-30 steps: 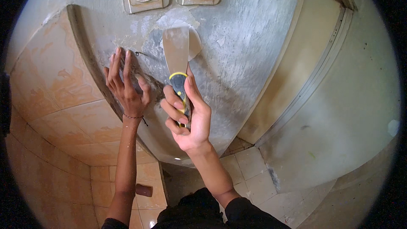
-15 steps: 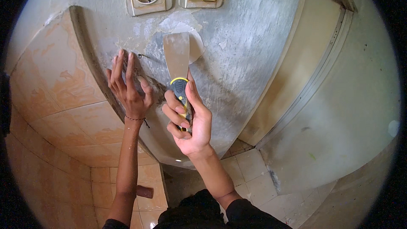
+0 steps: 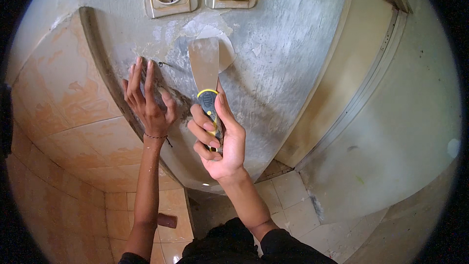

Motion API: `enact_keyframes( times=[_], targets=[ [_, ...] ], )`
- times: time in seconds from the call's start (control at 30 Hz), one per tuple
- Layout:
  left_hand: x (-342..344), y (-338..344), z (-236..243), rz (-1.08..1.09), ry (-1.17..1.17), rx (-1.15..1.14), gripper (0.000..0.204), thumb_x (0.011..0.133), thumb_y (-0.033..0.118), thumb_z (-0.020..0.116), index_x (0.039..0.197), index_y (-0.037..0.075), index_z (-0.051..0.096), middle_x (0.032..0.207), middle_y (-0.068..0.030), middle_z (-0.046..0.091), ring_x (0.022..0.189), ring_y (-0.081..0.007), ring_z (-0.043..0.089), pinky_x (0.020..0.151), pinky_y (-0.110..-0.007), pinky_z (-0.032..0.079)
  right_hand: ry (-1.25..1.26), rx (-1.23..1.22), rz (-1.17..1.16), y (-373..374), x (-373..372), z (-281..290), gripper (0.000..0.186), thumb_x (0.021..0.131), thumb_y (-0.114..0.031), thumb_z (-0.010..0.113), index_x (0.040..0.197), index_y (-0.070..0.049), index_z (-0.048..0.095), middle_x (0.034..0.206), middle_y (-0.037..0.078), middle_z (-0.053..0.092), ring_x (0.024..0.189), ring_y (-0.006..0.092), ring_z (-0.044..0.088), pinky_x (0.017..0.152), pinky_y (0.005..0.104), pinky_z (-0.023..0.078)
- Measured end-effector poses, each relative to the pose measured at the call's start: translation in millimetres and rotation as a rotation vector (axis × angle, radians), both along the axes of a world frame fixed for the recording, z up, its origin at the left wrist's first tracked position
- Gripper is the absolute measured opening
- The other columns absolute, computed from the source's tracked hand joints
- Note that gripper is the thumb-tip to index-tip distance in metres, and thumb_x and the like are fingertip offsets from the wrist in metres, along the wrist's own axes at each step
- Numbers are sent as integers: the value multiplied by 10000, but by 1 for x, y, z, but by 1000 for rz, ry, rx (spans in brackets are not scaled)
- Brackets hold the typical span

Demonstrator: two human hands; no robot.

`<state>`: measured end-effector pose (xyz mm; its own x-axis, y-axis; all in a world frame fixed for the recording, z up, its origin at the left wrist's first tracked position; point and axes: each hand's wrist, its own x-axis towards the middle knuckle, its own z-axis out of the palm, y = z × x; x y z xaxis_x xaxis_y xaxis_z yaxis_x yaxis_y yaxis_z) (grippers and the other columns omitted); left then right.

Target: The person scrapes and smooths plaster on a wall near electrical outlets using a scraper.

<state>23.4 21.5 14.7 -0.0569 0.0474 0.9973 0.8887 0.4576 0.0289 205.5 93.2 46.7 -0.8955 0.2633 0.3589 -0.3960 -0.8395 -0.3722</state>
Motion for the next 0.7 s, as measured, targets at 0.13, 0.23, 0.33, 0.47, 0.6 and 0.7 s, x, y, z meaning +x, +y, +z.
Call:
enact_keyframes(
  times=[0.13, 0.23, 0.33, 0.47, 0.6, 0.7],
  targets=[
    [-1, 3, 0, 7, 4, -9, 659, 843, 191, 521, 1493, 90, 479, 1541, -156, 442, 1441, -332, 382, 1194, -516, 211, -9, 24, -11, 3, 1, 6, 449, 1112, -341, 355, 1558, -356, 310, 757, -39, 344, 506, 19, 249, 335, 140, 152],
    [-4, 6, -1, 18, 22, 25, 684, 800, 224, 550, 1471, 98, 509, 1529, -125, 464, 1434, -272, 402, 1204, -479, 191, -19, 41, -33, 4, -2, -1, 452, 1109, -356, 359, 1558, -353, 310, 751, -39, 340, 504, 21, 248, 339, 142, 147],
    [-3, 4, -2, 23, 15, 13, 685, 799, 225, 551, 1472, 102, 508, 1530, -122, 463, 1435, -270, 400, 1204, -479, 192, 2, 58, -37, 5, -6, -3, 454, 1108, -356, 362, 1559, -352, 310, 749, -38, 342, 500, 21, 246, 342, 143, 149],
    [-3, 4, -1, 20, 18, 14, 685, 798, 224, 552, 1471, 104, 509, 1532, -120, 462, 1436, -270, 399, 1204, -479, 194, 57, 22, -8, 6, -8, -9, 297, 1114, -305, 364, 1382, -298, 492, 771, -9, 344, 497, 36, 276, 304, 170, 161],
    [-2, 4, -1, 20, 15, 16, 688, 796, 224, 555, 1472, 104, 508, 1532, -119, 461, 1436, -270, 399, 1204, -479, 196, 51, 29, 0, 9, -7, -9, 316, 1114, -312, 360, 1410, -302, 471, 774, -4, 344, 501, 38, 282, 307, 171, 164],
    [-2, 5, 0, 23, 15, 14, 685, 800, 227, 554, 1473, 105, 508, 1532, -119, 461, 1436, -271, 399, 1205, -478, 196, 71, 26, 12, 11, -9, -10, 327, 1115, -316, 357, 1423, -307, 464, 774, -1, 344, 502, 41, 285, 307, 171, 166]
  ],
)
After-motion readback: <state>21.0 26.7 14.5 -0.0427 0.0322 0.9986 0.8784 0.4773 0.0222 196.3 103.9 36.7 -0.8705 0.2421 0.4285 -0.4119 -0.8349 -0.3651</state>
